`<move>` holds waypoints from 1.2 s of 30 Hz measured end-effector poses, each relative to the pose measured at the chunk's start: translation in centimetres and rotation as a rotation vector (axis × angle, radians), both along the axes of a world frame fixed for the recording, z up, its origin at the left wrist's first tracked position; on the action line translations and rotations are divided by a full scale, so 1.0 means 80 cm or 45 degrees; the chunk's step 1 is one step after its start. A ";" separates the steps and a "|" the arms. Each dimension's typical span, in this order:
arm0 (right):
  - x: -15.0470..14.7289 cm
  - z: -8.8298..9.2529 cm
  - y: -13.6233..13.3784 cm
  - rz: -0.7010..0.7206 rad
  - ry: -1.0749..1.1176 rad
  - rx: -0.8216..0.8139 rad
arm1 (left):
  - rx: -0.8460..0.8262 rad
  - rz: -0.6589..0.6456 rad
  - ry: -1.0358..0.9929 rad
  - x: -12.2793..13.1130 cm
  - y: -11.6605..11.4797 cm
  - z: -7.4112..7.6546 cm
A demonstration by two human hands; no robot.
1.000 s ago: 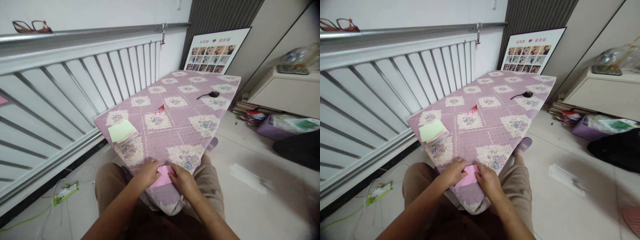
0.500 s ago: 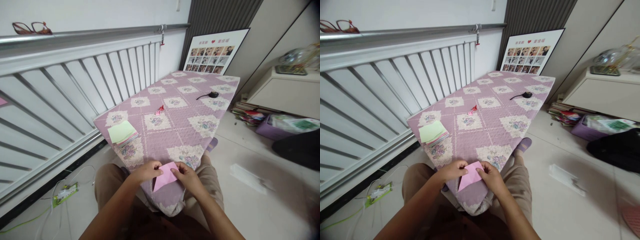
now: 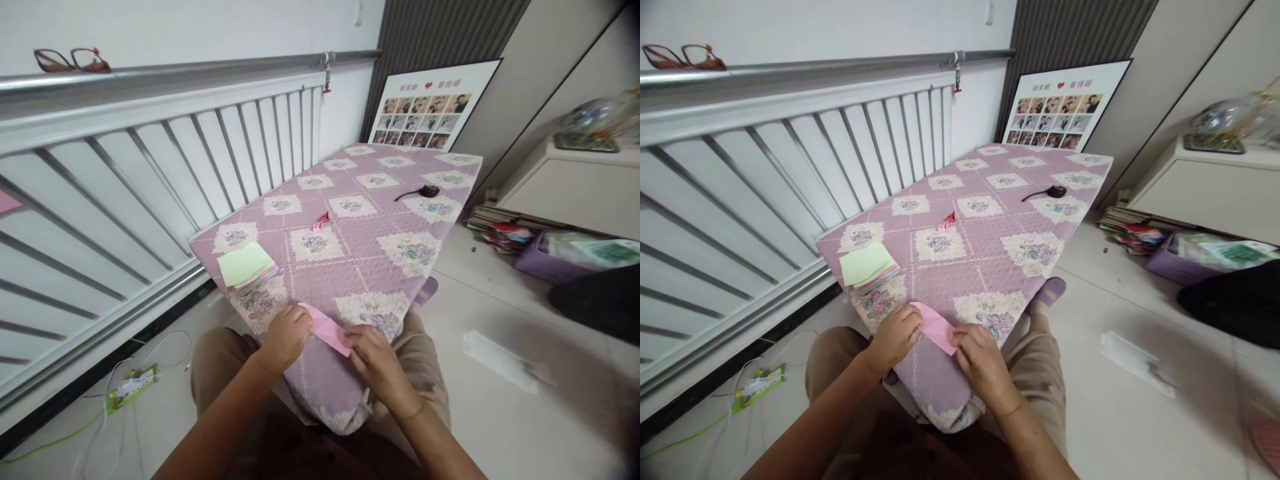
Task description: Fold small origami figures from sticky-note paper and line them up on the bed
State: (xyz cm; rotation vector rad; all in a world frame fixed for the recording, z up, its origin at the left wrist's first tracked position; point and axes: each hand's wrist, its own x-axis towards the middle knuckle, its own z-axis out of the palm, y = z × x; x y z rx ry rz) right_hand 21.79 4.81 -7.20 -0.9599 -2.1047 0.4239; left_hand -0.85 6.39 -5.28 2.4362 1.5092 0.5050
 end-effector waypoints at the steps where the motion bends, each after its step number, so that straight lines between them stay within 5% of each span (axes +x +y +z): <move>1: -0.002 -0.006 -0.004 0.005 -0.086 0.067 | 0.020 -0.009 0.079 -0.001 -0.004 -0.009; 6: -0.014 -0.037 -0.026 -0.006 -0.361 0.047 | -0.050 0.071 0.219 -0.005 -0.034 -0.049; 10: -0.018 -0.048 -0.033 -0.022 -0.385 -0.009 | -0.104 0.187 0.236 -0.003 -0.057 -0.047; 14: -0.018 -0.048 -0.028 -0.064 -0.397 -0.060 | -0.111 0.114 0.141 0.007 -0.067 -0.044; 22: -0.027 -0.037 -0.018 -0.440 -0.472 -0.156 | -0.142 0.314 -0.060 0.015 -0.054 -0.058; 30: -0.038 -0.030 -0.010 -0.553 -0.599 -0.191 | -0.098 0.028 0.211 0.002 -0.065 -0.052; 36: -0.027 -0.037 -0.002 -0.619 -0.598 -0.159 | -0.093 0.013 0.263 0.000 -0.066 -0.058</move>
